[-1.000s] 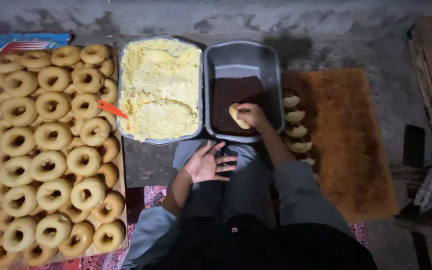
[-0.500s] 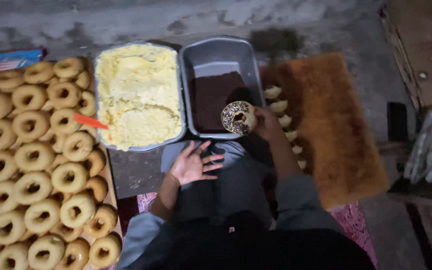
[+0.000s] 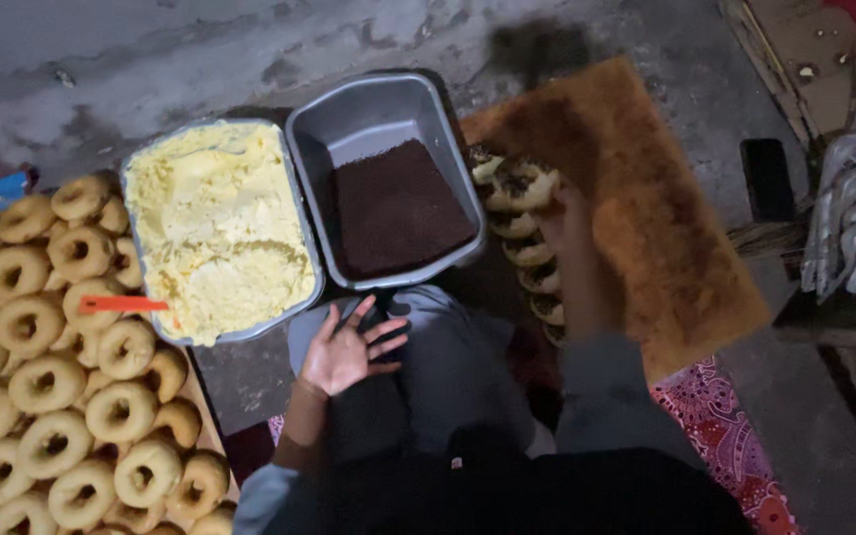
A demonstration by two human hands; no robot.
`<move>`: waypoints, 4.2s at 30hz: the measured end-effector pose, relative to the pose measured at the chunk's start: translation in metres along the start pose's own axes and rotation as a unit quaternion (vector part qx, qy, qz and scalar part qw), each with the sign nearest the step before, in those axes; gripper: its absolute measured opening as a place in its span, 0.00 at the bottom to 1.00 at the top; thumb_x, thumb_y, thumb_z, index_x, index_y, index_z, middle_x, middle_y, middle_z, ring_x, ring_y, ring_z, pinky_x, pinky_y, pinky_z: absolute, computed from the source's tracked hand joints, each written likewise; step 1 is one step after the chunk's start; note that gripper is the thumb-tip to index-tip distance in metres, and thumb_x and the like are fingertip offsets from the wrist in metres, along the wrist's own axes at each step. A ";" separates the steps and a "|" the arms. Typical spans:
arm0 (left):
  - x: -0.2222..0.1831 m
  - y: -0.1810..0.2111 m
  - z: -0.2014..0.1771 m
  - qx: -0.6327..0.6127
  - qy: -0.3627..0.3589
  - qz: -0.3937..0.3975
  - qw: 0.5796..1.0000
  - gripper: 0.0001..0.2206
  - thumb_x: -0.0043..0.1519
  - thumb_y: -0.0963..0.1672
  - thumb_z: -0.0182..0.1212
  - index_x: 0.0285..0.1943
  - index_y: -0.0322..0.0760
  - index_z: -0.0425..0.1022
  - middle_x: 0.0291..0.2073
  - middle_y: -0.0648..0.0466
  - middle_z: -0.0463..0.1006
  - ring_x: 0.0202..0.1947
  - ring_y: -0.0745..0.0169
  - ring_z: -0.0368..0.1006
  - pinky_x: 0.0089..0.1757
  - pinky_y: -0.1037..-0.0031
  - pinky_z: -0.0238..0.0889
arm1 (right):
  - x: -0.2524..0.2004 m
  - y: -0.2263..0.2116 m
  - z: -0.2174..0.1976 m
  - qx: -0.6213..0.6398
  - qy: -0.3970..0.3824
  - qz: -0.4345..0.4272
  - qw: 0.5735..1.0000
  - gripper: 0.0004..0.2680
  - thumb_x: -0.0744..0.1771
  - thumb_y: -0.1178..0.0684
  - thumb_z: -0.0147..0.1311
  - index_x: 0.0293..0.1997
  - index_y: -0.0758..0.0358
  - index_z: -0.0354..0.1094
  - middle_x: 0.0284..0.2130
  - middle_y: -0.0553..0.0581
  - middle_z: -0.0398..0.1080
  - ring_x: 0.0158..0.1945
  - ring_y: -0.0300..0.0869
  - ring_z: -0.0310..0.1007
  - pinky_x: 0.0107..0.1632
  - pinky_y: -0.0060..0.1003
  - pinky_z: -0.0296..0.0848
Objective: The person takes plain donuts from a wooden board, splits them open, fills them with a yellow cream from a metal tray, and then dips the filled donuts into a dark crumb mixture. The finished donuts are placed in a row on a separate board.
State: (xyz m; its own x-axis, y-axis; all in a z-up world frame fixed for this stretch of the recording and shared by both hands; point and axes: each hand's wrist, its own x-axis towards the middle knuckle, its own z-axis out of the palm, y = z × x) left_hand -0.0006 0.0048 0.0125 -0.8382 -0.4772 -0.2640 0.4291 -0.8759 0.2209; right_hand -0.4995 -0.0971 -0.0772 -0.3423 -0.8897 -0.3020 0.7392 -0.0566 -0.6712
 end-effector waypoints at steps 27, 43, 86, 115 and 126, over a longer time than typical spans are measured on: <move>-0.001 0.004 -0.014 -0.027 0.017 0.028 0.999 0.33 0.66 0.64 0.35 0.80 0.60 0.48 0.79 0.34 0.46 0.77 0.25 0.39 0.64 0.27 0.32 | 0.131 0.014 0.102 -0.812 -0.062 -0.114 0.569 0.15 0.68 0.51 0.60 0.61 0.62 0.71 0.53 0.70 0.75 0.54 0.59 0.76 0.62 0.52 0.74; -0.001 0.004 -0.014 -0.015 0.039 0.028 0.999 0.35 0.65 0.65 0.35 0.81 0.61 0.47 0.78 0.33 0.47 0.77 0.24 0.39 0.62 0.25 0.34 | 0.099 0.037 0.133 -0.697 -0.085 -0.144 0.697 0.33 0.57 0.56 0.75 0.68 0.59 0.59 0.64 0.63 0.64 0.68 0.55 0.64 0.70 0.49 0.66; 0.004 -0.032 0.035 0.100 0.135 0.168 0.971 0.33 0.64 0.63 0.47 0.75 0.53 0.57 0.73 0.30 0.55 0.72 0.24 0.52 0.62 0.36 0.46 | -0.036 -0.069 -0.100 -0.885 0.105 0.137 0.432 0.18 0.63 0.43 0.63 0.55 0.59 0.72 0.60 0.64 0.66 0.66 0.62 0.60 0.59 0.64 0.64; -0.294 -0.172 -0.174 0.470 0.873 -0.066 0.115 0.45 0.63 0.64 0.56 0.76 0.26 0.57 0.65 0.32 0.64 0.56 0.25 0.65 0.44 0.36 0.65 | -0.350 0.131 0.137 -0.723 -0.290 -0.366 0.509 0.08 0.59 0.49 0.62 0.39 0.48 0.76 0.53 0.49 0.70 0.60 0.57 0.64 0.59 0.61 0.56; -0.324 -0.197 -0.196 0.244 0.809 0.332 0.419 0.23 0.54 0.46 0.71 0.55 0.27 0.74 0.47 0.40 0.81 0.46 0.46 0.80 0.49 0.62 0.73 | -0.318 0.154 0.118 -0.726 -0.328 -0.394 0.459 0.05 0.64 0.46 0.59 0.41 0.43 0.77 0.53 0.41 0.70 0.59 0.49 0.63 0.63 0.54 0.65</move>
State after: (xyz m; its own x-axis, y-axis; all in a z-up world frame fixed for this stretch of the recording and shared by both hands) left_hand 0.2524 0.3174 -0.1295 0.9063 -0.3743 -0.1961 -0.0644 -0.5811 0.8112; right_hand -0.2084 0.1239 -0.0046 0.4290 -0.8240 0.3702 -0.7917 -0.5403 -0.2851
